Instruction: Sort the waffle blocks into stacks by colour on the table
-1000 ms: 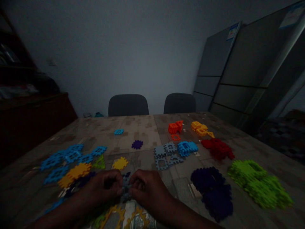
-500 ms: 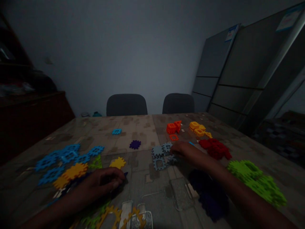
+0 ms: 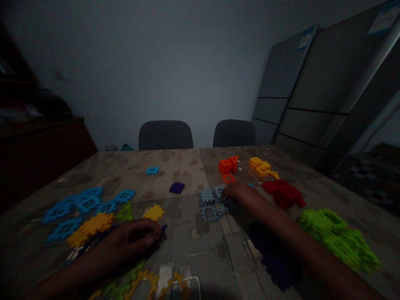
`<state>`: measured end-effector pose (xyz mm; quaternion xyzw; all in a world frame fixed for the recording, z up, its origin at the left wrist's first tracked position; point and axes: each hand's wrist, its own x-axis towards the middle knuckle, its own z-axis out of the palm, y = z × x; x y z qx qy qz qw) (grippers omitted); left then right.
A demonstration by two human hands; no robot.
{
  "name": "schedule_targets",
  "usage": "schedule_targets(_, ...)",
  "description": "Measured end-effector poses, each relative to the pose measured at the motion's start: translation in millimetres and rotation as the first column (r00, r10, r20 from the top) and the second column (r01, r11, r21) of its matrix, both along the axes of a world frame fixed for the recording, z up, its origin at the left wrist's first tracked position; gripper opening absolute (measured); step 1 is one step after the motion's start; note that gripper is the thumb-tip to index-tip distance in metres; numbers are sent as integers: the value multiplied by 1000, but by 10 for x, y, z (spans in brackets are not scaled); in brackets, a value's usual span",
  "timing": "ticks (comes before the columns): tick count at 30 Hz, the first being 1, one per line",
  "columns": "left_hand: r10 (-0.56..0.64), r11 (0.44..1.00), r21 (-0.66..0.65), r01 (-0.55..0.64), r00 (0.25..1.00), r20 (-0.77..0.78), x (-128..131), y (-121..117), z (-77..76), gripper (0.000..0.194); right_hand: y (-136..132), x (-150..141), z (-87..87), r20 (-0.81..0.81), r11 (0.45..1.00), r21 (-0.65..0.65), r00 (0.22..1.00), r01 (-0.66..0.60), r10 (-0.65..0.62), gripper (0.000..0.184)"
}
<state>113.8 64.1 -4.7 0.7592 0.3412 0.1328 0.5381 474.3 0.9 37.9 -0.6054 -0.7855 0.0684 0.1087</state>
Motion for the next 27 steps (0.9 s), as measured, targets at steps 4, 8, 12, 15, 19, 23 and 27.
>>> schedule_targets(4,-28,1000,5,28,1000,11,-22,24,-80,30,-145,19,-14,40,999,-14,998,46,-46,26)
schedule_targets(8,-41,999,0,41,999,16,-18,27,-117,28,-232,-87,-72,137,989,-57,983,135,-126,20)
schedule_targets(12,-32,999,4,31,999,18,-6,14,-101,28,-242,-202,-97,246,981,-79,957,175,-151,20)
schedule_targets(15,-25,1000,2,25,1000,9,-10,18,-102,29,-217,-225,-118,332,979,-71,930,192,-158,23)
schedule_targets(19,-41,999,7,41,999,19,-29,37,-139,27,-181,-211,-171,358,981,-46,920,187,-158,26)
schedule_targets(23,-49,999,4,49,998,30,-33,39,-158,27,-161,-213,-211,367,989,-31,922,147,-125,29)
schedule_targets(27,-45,999,13,45,999,10,-14,20,-90,29,-160,-221,-251,359,997,15,930,77,-77,32)
